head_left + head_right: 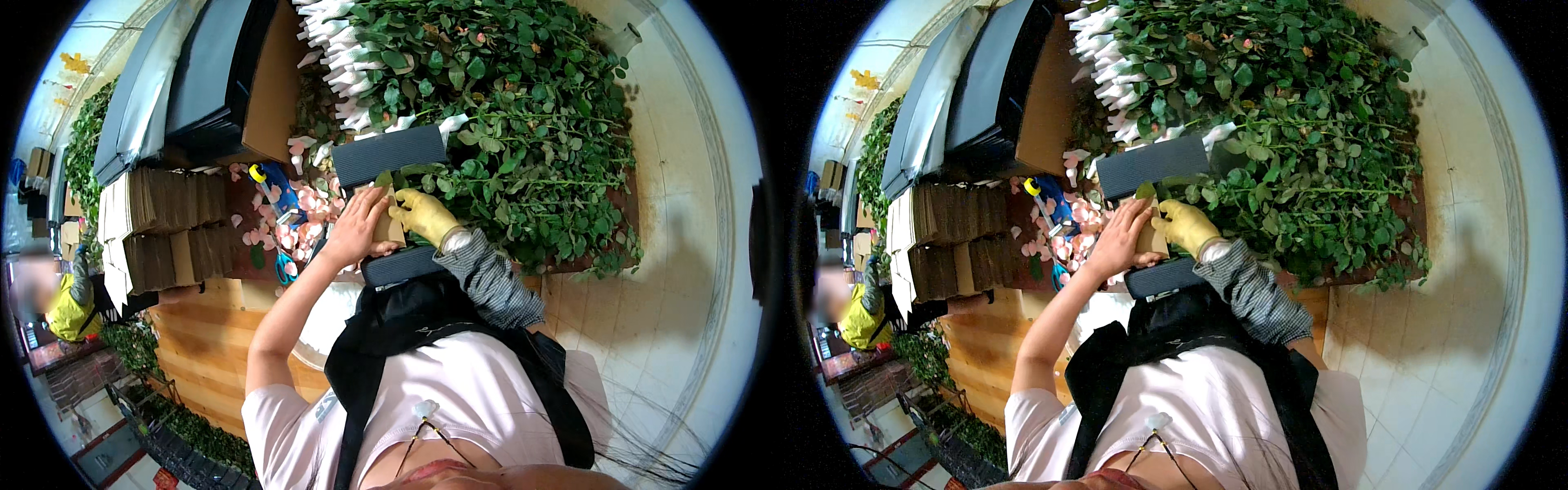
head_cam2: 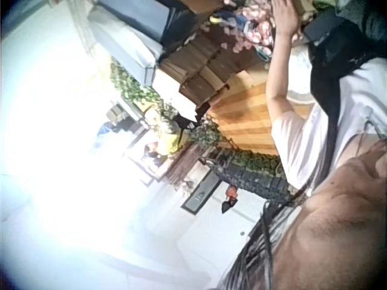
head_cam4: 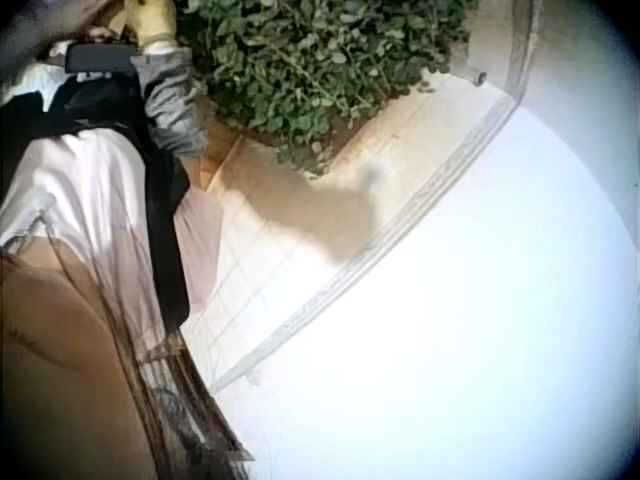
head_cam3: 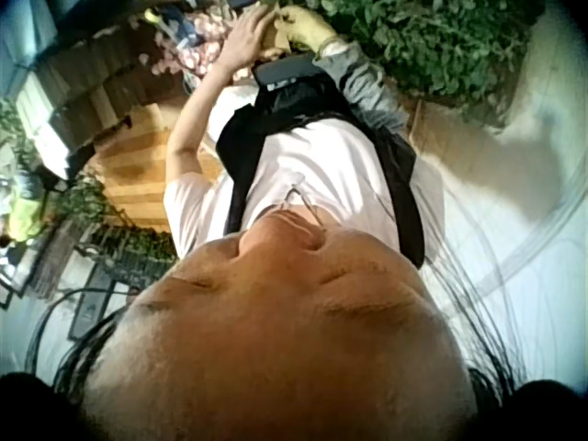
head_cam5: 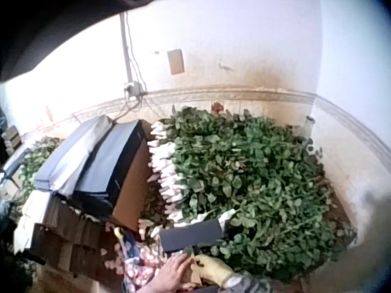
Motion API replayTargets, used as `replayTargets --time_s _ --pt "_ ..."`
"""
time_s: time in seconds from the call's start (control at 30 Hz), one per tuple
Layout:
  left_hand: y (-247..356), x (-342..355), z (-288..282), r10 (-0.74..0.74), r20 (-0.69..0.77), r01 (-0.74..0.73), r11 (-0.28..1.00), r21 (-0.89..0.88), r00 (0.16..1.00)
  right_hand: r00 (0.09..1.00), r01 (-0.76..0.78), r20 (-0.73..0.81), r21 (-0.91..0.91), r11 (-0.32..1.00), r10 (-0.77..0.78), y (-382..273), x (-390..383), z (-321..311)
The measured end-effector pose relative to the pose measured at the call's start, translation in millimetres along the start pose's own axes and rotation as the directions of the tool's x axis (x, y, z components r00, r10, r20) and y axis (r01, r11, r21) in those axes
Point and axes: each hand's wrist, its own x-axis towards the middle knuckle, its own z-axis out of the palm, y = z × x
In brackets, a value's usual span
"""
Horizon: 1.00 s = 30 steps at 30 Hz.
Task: The person arranges artificial pink roses into a black foam block, adjusting the petals and positioning the stems. They then place the foam block into a cardboard box and continue arranging more flowers into the box.
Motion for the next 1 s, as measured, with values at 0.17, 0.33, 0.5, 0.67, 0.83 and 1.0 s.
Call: replayTargets --time_s 0.17,0.33,0.5,0.67,0.83,1.0 --pt "-1.9 -3.5 0.0 -0.002 -0.075 -0.002 0.998 -0.058 0.997 0.815 0.554 0.243 -0.060 0.831 -0.526 -65.2 -77.6 -46.9" --pt "-5.5 -5.5 -1.5 -0.064 -0.042 0.059 0.993 -0.098 0.997 0.879 0.126 0.433 0.196 0.972 -0.202 83.5 -121.1 -0.3" --pt "-0.2 -2.4 -4.9 -0.047 -0.093 0.043 0.998 -0.041 0.995 0.926 -0.031 0.275 0.736 0.677 -0.257 6.6 -118.8 -50.5" --pt "-11.6 -4.4 8.2 -0.041 -0.094 0.040 0.999 -0.019 0.995 0.776 0.602 0.040 -0.344 0.721 -0.629 -38.8 -59.6 -52.1" --pt "-2.5 -4.8 5.7 -0.038 -0.135 0.031 0.998 -0.056 0.990 0.617 0.763 0.215 -0.398 0.509 -0.757 -32.2 -79.3 -24.4" --pt "-18.9 -5.5 2.6 -0.054 -0.076 0.041 0.984 -0.174 0.996 0.883 0.452 0.009 -0.284 0.845 -0.469 -56.6 -44.0 -36.3"
